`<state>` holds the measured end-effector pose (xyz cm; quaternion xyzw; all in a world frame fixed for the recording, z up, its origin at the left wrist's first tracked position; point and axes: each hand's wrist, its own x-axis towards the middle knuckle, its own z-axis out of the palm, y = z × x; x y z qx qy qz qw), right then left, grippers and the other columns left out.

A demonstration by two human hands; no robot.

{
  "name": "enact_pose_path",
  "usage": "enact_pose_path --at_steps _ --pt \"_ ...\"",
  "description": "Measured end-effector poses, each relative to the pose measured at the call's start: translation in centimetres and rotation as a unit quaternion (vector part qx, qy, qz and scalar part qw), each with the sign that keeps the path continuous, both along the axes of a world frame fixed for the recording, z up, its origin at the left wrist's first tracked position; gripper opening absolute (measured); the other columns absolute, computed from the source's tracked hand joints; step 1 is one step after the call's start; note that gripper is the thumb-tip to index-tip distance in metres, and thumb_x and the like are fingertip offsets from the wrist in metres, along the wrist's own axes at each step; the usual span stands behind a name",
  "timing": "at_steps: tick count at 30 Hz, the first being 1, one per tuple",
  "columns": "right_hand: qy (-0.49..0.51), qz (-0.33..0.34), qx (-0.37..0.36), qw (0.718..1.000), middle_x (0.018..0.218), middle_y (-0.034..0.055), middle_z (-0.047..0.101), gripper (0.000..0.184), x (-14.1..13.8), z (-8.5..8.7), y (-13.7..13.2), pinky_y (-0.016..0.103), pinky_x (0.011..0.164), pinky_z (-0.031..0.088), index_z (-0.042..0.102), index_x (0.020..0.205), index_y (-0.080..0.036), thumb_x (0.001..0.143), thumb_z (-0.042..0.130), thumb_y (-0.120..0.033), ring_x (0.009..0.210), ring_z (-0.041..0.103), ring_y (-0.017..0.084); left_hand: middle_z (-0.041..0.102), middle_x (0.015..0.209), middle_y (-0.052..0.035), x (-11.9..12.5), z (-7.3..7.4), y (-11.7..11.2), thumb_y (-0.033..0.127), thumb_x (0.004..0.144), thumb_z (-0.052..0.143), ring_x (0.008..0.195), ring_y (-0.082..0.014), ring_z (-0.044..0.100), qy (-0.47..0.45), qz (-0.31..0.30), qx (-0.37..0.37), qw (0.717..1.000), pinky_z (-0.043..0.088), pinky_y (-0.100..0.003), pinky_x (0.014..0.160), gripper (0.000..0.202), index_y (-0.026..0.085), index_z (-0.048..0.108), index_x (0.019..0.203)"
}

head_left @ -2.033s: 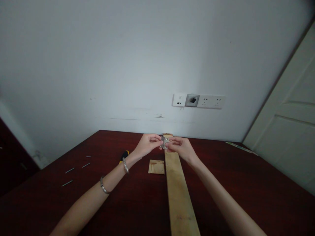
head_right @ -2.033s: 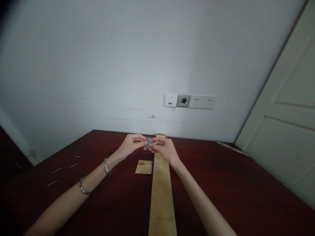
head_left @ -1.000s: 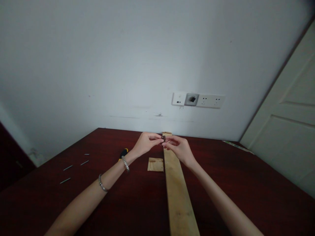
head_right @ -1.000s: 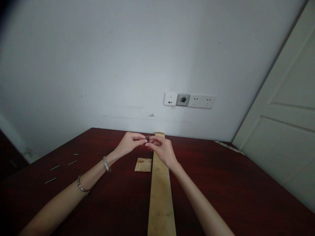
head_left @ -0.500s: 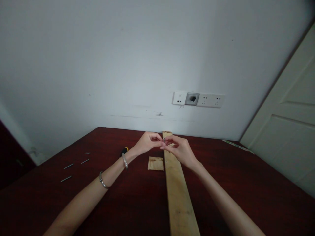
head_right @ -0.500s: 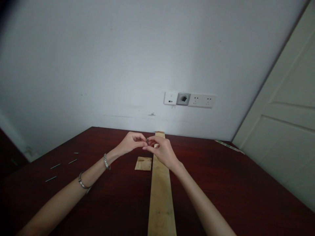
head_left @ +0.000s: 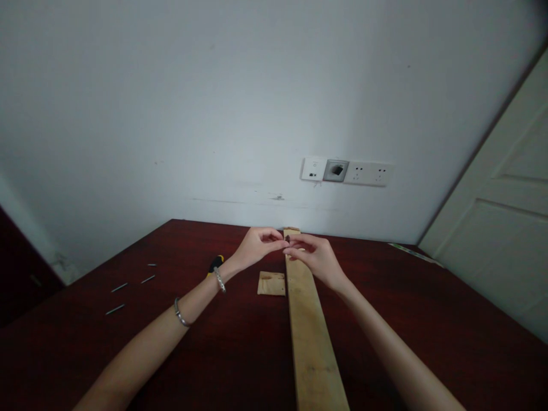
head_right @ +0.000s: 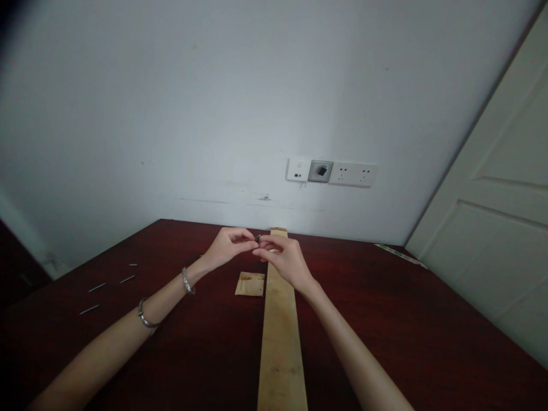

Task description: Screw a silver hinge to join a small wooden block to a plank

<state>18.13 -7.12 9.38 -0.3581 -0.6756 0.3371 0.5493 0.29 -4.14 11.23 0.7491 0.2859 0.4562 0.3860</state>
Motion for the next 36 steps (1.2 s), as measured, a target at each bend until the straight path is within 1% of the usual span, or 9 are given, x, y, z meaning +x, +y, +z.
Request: enact_pose_path --at_steps 6,11,15,19,22,26,28,31,36 --pt "0.039 0.045 -0.068 0.996 0.078 0.0036 0.073 0.025 0.3 0.6 0.1 0.033 0.068 0.062 0.075 0.083 -0.016 0.067 0.077 -0.034 0.067 0.068 0.015 0.071 0.076 -0.0048 -0.2 -0.1 0.4 0.028 0.074 0.070 0.070 -0.0127 0.062 -0.008 0.009 0.003 1.000 0.048 -0.025 0.071 0.016 0.012 0.071 0.075" --pt "0.060 0.059 -0.094 0.992 0.078 0.0035 0.074 0.023 0.5 0.6 0.2 0.028 0.060 0.060 0.075 0.083 -0.017 0.066 0.078 -0.032 0.067 0.068 0.015 0.070 0.074 -0.0045 -0.2 -0.2 0.4 0.029 0.073 0.071 0.066 -0.0114 0.061 -0.030 -0.022 -0.052 0.998 0.048 -0.024 0.068 0.017 0.012 0.071 0.074" --pt "0.081 0.056 -0.112 0.989 0.075 0.0026 0.073 0.022 0.5 0.5 0.2 0.027 0.058 0.058 0.074 0.080 -0.017 0.064 0.080 -0.032 0.066 0.067 0.014 0.070 0.073 -0.0045 -0.2 -0.3 0.4 0.028 0.073 0.072 0.065 -0.0101 0.061 -0.046 -0.038 -0.081 0.995 0.048 -0.024 0.067 0.017 0.012 0.071 0.075" --pt "0.091 0.040 -0.115 0.988 0.073 0.0025 0.073 0.024 0.3 0.3 0.3 0.027 0.056 0.058 0.073 0.077 -0.017 0.061 0.081 -0.033 0.065 0.067 0.015 0.070 0.074 -0.0049 -0.1 -0.3 0.6 0.028 0.073 0.071 0.066 -0.0109 0.061 -0.031 -0.014 -0.058 0.998 0.048 -0.024 0.068 0.016 0.012 0.071 0.075" --pt "0.094 0.005 -0.087 0.992 0.077 0.0042 0.073 0.026 0.1 0.2 0.5 0.028 0.055 0.059 0.072 0.077 -0.016 0.061 0.080 -0.036 0.069 0.068 0.017 0.070 0.072 -0.0044 -0.1 -0.3 0.6 0.027 0.072 0.071 0.065 -0.0111 0.061 -0.017 0.038 -0.017 0.999 0.048 -0.023 0.066 0.015 0.012 0.071 0.073" --pt "0.048 -0.084 -0.008 0.995 0.084 0.0077 0.074 0.027 0.1 -0.2 0.6 0.030 0.055 0.059 0.072 0.082 -0.015 0.070 0.072 -0.039 0.069 0.068 0.019 0.071 0.071 -0.0052 0.2 -0.3 0.2 0.028 0.074 0.070 0.061 -0.0113 0.060 0.004 0.095 0.010 0.995 0.047 -0.022 0.060 0.017 0.012 0.073 0.077" --pt "-0.001 -0.123 0.044 0.991 0.088 0.0089 0.074 0.024 0.1 -0.3 0.4 0.031 0.059 0.058 0.073 0.086 -0.015 0.075 0.068 -0.036 0.071 0.068 0.019 0.073 0.078 -0.0065 0.4 -0.4 -0.2 0.030 0.077 0.068 0.062 -0.0124 0.062 0.012 0.081 0.007 0.997 0.049 -0.023 0.060 0.022 0.012 0.075 0.088" --pt "-0.071 -0.163 0.118 0.977 0.088 0.0085 0.075 0.018 0.0 -0.2 0.1 0.031 0.065 0.057 0.073 0.087 -0.016 0.079 0.064 -0.029 0.073 0.069 0.019 0.074 0.093 -0.0079 0.9 -0.7 -0.5 0.033 0.080 0.066 0.076 -0.0156 0.066 0.005 0.046 0.010 0.999 0.054 -0.026 0.069 0.029 0.014 0.073 0.101" --pt "-0.124 -0.195 0.173 0.957 0.085 0.0069 0.075 0.013 -0.1 0.2 -0.5 0.029 0.063 0.054 0.073 0.085 -0.019 0.082 0.062 -0.027 0.072 0.068 0.018 0.072 0.100 -0.0091 1.5 -1.0 -0.7 0.033 0.080 0.068 0.088 -0.0184 0.067 -0.055 -0.020 -0.060 0.996 0.056 -0.031 0.079 0.032 0.013 0.072 0.104"
